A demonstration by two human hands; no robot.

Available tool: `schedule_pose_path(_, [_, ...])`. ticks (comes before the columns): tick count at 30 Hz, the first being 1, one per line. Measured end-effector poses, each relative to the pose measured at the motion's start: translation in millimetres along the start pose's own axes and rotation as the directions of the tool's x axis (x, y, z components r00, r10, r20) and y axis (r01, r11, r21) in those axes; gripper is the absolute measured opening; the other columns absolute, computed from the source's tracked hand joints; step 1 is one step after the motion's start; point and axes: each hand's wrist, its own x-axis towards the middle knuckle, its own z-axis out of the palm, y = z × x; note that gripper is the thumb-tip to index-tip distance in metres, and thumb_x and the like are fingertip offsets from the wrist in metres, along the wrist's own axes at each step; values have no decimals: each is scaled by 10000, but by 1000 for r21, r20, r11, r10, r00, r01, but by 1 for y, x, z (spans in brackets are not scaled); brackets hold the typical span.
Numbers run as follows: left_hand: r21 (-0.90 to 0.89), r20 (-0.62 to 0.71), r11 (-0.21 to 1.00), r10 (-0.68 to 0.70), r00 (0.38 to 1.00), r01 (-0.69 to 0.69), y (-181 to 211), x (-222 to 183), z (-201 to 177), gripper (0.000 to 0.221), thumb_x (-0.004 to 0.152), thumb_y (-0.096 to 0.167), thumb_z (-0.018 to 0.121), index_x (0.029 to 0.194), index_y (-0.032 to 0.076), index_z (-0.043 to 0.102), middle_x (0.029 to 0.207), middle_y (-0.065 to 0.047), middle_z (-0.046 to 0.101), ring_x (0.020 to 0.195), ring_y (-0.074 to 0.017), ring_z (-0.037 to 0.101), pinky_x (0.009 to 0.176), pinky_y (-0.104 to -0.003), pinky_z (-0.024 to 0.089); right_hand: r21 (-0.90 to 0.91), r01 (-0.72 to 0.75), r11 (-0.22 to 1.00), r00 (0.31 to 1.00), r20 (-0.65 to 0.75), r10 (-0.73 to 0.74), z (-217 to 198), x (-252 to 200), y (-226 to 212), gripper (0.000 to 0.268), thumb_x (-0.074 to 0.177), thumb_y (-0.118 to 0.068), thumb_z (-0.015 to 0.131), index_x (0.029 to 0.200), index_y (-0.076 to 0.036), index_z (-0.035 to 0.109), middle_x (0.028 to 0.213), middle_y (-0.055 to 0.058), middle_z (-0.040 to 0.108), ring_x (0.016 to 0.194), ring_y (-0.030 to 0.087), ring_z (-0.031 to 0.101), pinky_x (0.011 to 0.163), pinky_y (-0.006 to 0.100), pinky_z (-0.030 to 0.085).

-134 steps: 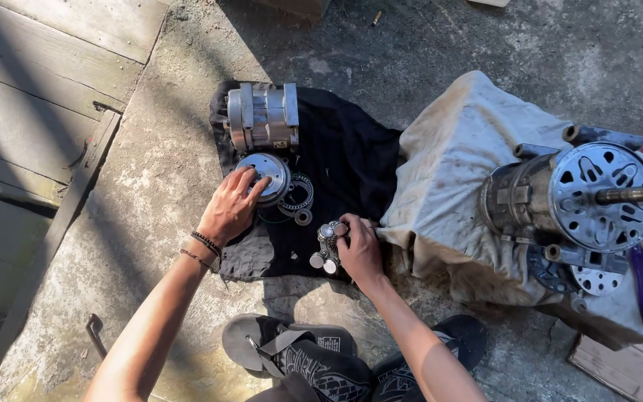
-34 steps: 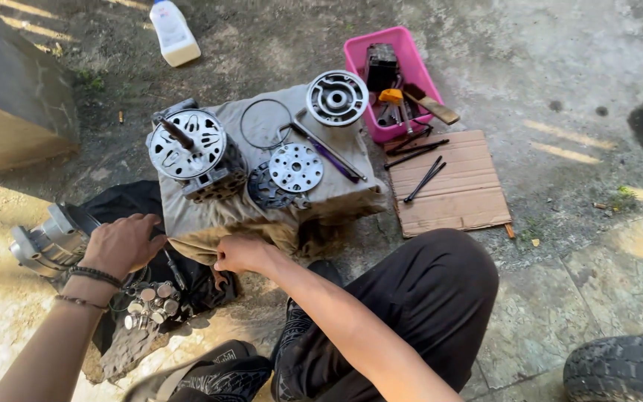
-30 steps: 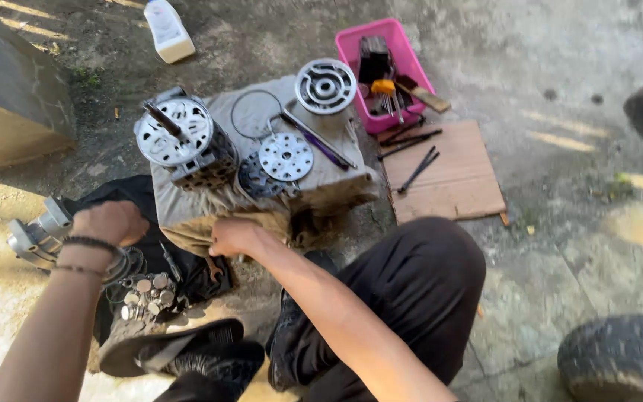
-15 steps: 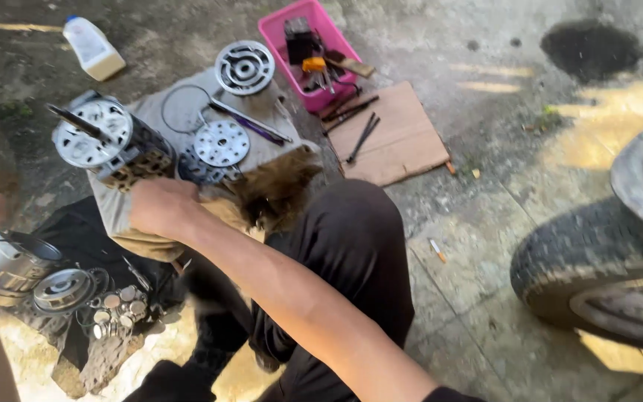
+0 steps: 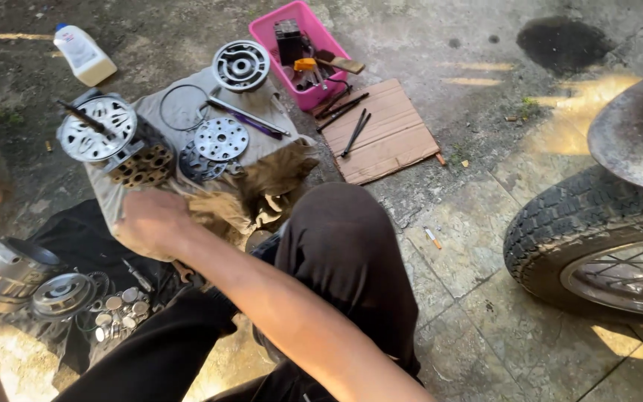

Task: Inspecting and assembling internal components of a mechanical assembly on the floor.

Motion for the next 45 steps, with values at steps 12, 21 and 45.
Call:
schedule_pose_path(12, [406,31,914,-21,999,7,219,-224,-4,384,925,286,630,946,9,895,971,-139,866,853,-297,763,756,-483,516,33,12,999,1000,-8,-12,-21,14,60,256,926,-277,652,793,-63,693,505,-49,443,416,58,352,437,210,342])
schedule_pose_path(21, [72,-264,994,100,959,-83,254,-330,55,506,1002,443,487,1270,38,630,1111,-262,706,938,-470,701,767,-531,521,120,-6,993,1000,-16,8,-72,-9,95,279,968,-307,643,1098,-72,718,958,64,745,606,122,594,638,291,523])
schedule_pose_path(45, [-186,-893,740,147,425,-646,291,-321,147,701,1022,364,510,1554,99,138,1555,-160,205,1458,-396,294,1219,-621,314,35,540,841,616,-697,-367,-102,3,178,100,883,-96,685,843,-6,699,782,75,727,553,167,549,558,288,448])
